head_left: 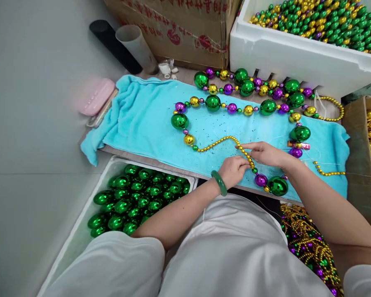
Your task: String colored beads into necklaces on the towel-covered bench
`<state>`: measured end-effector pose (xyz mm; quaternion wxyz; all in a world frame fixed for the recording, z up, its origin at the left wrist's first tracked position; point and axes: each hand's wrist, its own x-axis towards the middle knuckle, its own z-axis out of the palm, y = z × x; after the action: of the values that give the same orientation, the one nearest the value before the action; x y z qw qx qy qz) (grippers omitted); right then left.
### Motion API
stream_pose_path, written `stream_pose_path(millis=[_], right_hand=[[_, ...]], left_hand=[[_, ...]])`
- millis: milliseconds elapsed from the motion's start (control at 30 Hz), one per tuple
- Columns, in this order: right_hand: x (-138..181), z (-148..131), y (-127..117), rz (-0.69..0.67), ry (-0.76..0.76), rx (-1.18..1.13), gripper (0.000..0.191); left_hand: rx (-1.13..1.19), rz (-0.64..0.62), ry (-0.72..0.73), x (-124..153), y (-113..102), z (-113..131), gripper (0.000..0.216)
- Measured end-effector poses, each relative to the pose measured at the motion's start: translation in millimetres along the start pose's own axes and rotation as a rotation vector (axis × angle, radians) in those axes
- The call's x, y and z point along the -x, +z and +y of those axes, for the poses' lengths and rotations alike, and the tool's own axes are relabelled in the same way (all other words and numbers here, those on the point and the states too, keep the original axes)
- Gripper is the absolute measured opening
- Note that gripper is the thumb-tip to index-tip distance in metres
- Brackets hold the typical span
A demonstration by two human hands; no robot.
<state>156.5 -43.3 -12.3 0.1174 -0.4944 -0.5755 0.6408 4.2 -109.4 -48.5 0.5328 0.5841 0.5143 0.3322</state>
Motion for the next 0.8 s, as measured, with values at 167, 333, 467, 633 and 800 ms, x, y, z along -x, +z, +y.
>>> stream_pose_path(millis=[167,333,467,633,800], right_hand=[[-5,-6,3,0.001,-0.008,0.039,0.041],[-8,-4,4,0.031,0.003,-0.02,0.039],[-10,-1,3,0.08,0.071,-0.075,0.048],[-10,0,1,0.099,0.035,-0.066,0.041],[-17,9,0,0.164,0.038,-0.152,0.025]], left_hand=[[-0.19,-0.044,0.14,-3,0,-1,0.018],[-0.297,-0.075,0.153,-7,-5,-3,0.017],[-0.229,-0.106,0.052,-8,-12,2,0.019],[-0.287,-0.077,0.059,-10,-13,2,0.02],[-0.487,-0.083,0.102,-14,-7,-5,0.018]])
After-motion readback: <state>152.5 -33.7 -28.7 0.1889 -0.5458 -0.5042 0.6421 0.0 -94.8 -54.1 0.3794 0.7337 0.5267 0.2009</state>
